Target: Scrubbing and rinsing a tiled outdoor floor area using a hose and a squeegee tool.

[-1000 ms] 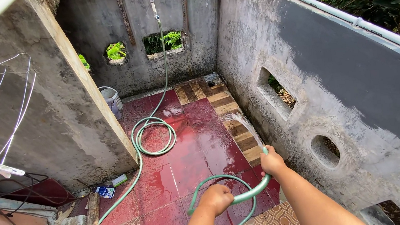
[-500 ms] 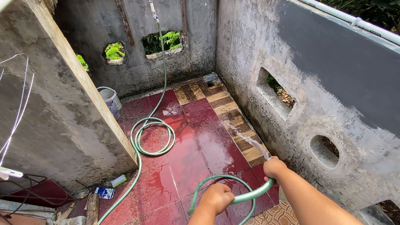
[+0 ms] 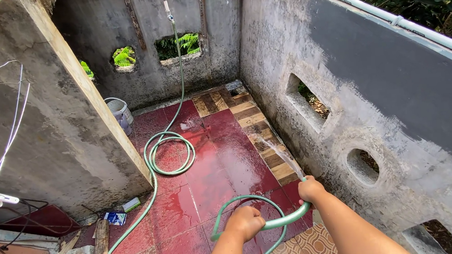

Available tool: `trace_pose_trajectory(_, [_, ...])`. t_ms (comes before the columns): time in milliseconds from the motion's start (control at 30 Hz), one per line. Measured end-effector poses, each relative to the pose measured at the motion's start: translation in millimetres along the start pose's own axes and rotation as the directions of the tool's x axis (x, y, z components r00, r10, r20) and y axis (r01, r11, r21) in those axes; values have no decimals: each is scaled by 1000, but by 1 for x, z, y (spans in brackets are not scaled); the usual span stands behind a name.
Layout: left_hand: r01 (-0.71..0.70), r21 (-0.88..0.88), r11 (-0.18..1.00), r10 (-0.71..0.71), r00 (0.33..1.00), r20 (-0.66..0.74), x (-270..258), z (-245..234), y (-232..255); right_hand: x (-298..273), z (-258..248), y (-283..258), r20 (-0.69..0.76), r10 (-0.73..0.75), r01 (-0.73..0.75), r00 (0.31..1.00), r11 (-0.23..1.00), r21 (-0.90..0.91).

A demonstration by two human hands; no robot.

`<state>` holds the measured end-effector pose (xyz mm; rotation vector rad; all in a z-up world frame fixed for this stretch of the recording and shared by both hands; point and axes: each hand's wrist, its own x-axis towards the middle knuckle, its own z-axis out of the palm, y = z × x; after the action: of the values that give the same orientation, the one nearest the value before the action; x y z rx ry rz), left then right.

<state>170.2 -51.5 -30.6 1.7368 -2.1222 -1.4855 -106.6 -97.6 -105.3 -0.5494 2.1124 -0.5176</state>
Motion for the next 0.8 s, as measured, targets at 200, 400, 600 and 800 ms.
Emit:
trace_pose_trajectory(200, [-3, 40, 999, 3, 1000, 17, -1, -2, 4, 20, -1, 26, 1, 60, -60, 998, 997, 43])
trace_pose_trajectory(400, [-52, 85, 995, 42, 991, 124, 1, -6, 7, 6, -10, 54, -48, 120, -112, 992, 982, 152])
trace_pose_trajectory(600, [-167, 109, 980, 137, 962, 238, 17, -20, -9, 3, -5, 86, -59, 192, -175, 980, 960, 221])
trace_pose_trajectory(800, [-296, 99, 950, 248, 908, 338, 31, -57, -45, -35, 45, 80, -103, 288, -239, 952, 910, 340])
